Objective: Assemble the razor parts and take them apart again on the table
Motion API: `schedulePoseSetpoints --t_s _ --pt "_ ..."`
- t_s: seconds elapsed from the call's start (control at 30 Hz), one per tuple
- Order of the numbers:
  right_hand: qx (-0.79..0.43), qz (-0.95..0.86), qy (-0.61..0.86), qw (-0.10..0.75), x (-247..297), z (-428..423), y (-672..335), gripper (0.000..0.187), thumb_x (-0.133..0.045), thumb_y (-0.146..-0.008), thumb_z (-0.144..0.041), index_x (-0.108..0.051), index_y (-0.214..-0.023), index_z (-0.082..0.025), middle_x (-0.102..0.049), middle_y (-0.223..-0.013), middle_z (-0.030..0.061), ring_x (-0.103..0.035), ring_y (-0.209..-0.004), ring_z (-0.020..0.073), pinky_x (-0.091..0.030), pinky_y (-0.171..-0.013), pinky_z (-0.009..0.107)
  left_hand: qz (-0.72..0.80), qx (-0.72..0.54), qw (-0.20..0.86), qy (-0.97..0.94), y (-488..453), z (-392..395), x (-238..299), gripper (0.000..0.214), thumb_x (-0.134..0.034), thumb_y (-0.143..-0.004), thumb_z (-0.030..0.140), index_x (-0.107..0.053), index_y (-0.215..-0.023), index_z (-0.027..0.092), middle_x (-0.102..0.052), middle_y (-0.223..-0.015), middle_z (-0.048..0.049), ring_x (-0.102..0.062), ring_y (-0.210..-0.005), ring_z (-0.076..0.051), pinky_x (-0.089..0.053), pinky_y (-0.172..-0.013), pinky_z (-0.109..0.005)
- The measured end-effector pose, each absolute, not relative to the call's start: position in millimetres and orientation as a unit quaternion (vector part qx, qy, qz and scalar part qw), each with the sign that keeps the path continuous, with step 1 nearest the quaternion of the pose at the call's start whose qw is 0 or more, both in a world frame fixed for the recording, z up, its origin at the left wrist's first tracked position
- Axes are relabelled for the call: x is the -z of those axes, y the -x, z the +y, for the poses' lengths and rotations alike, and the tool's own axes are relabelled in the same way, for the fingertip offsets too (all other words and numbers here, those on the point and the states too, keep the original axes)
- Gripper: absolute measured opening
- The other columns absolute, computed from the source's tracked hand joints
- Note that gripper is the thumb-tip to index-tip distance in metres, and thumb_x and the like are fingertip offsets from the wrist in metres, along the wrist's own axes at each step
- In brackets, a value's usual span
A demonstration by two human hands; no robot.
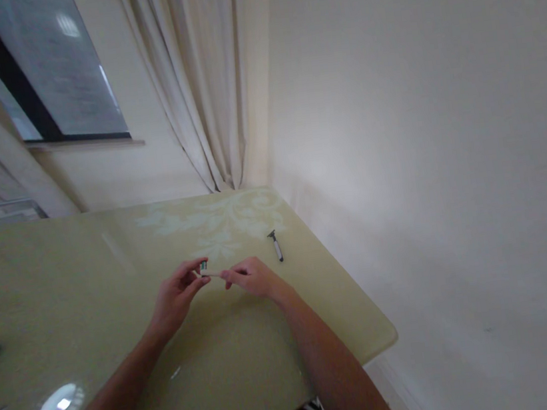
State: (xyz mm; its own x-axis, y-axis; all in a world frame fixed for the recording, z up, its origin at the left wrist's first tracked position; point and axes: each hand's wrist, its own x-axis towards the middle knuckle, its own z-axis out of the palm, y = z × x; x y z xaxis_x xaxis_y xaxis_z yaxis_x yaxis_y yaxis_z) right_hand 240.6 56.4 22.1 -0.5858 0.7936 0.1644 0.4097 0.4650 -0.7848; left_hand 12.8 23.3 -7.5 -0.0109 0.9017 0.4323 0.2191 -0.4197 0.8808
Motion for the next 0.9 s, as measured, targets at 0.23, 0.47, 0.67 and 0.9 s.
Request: schedulePoseSetpoints --t_s 0.23,0.47,0.67,0.9 --pt "-0.333 -0.798 0.406 0.297 -17.7 62.1 -241.0 0.072 -0.044 -0.099 -0.073 -0.082 -0.084 -0.014 -0.047 -0.055 -0.0022 -0.039 -0.055 0.0110 -0.026 -0.057 0.026 0.437 -0.558 0.313 -0.633 -15.3 21.9 10.0 0.034 -0.078 -0.082 0.034 -0.074 -0.114 0.023 -0.064 -0.088 0.0004 -0.053 -0.063 -0.010 -0.044 -0.060 -0.023" --pt "-0.355 -0.795 0.403 0.283 -16.4 60.9 -240.6 0.079 -0.037 -0.098 -0.077 -0.082 -0.082 -0.014 -0.035 -0.053 -0.0042 -0.038 -0.054 0.0111 -0.027 -0.058 0.026 0.439 -0.558 0.305 -0.635 -15.8 20.2 7.4 0.034 -0.077 -0.083 0.034 -0.074 -0.114 0.024 -0.063 -0.087 0.0006 -0.053 -0.062 -0.010 -0.044 -0.059 -0.023" --pt "-0.386 -0.799 0.388 0.250 -15.2 57.9 -240.2 0.080 -0.038 -0.097 -0.078 -0.076 -0.069 -0.014 -0.032 -0.052 -0.0047 -0.036 -0.053 0.0106 -0.027 -0.057 0.026 0.439 -0.564 0.301 -0.631 -15.0 21.0 5.2 0.036 -0.077 -0.082 0.037 -0.074 -0.116 0.024 -0.062 -0.087 0.0007 -0.050 -0.061 -0.010 -0.043 -0.058 -0.023" --pt "-0.401 -0.789 0.395 0.249 -14.1 63.9 -243.7 0.077 -0.039 -0.097 -0.078 -0.062 -0.057 -0.015 -0.041 -0.049 -0.0034 -0.040 -0.050 0.0104 -0.030 -0.057 0.027 0.440 -0.557 0.300 -0.638 -16.3 21.4 7.8 0.036 -0.078 -0.082 0.035 -0.074 -0.116 0.025 -0.063 -0.087 0.0007 -0.052 -0.063 -0.010 -0.044 -0.060 -0.024"
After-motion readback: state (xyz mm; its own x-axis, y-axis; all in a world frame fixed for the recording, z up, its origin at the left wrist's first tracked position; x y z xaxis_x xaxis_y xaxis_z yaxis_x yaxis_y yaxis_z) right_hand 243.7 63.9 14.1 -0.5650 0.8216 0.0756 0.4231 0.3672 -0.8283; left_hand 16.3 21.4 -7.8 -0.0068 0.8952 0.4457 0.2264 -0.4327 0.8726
